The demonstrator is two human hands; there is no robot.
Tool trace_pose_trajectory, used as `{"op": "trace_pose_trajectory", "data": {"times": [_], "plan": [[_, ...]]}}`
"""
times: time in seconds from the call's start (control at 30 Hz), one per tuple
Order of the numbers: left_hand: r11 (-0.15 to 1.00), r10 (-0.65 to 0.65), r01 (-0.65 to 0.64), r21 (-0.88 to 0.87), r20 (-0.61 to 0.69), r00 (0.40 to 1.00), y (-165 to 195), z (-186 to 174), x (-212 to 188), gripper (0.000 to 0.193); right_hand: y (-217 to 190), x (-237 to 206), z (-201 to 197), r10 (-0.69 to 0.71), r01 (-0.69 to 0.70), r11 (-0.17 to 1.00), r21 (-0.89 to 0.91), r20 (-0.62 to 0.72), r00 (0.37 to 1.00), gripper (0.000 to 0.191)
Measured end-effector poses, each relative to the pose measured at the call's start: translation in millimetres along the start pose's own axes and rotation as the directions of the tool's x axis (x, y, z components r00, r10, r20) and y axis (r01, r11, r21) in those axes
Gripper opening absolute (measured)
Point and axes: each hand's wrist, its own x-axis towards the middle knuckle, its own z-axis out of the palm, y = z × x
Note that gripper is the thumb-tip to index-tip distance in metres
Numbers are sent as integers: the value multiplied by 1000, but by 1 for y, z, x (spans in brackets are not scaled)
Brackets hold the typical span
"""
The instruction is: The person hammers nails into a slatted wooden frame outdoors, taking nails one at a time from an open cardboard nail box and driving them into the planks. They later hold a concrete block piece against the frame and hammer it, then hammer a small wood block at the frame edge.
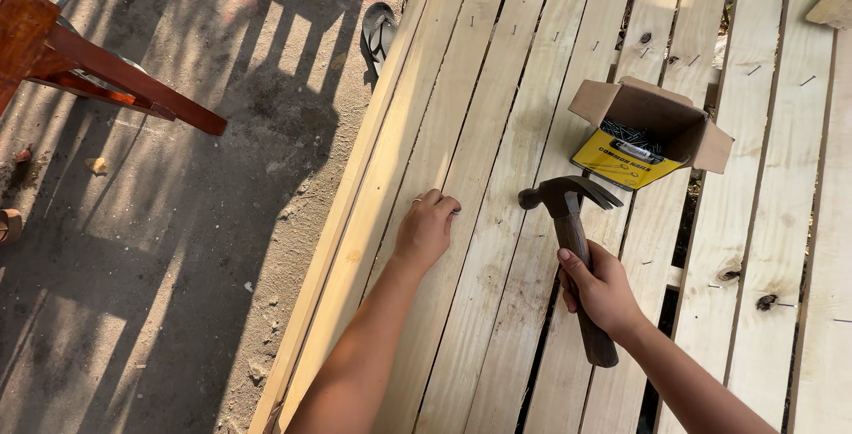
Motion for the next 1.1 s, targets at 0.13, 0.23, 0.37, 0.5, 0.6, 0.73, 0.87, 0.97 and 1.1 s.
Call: {"op": "trace_pose_trajectory", "data": {"times": [0.13,0.23,0.37,0.5,0.6,0.73,0.87,0.97,1.1], "plan": [[998,-30,26,-54,-69,997,-1,6,-4,20,8,2,1,4,-5,998,-69,-15,1000,34],[995,-40,34,-92,-65,997,-6,5,-6,13,16,4,1,3,-5,998,-65,-31,1000,33],[997,-68,71,-41,55,996,-14,-2,-6,5,27,7,6,-24,15,993,-119,-76,997,31],[1000,9,-8,-19,53,999,-18,-12,-4,7,34,7,9,-37,25,993,-117,-103,994,32],[992,18,-15,-122,18,1000,-18,-17,1,8,37,7,8,-34,20,993,-115,-126,991,32],[982,20,-8,-189,61,998,-19,-22,5,14,39,5,10,-24,-14,979,-205,-179,984,33],[955,-74,106,-277,126,989,-20,-25,13,20,41,3,14,-89,-19,906,-422,-233,968,36],[868,-34,77,-490,96,995,-24,-27,19,22,41,1,18,-125,-12,882,-471,-257,958,36],[891,22,34,-453,117,993,-28,-30,20,15,40,-1,20,-118,-37,864,-502,-272,955,36]]}}
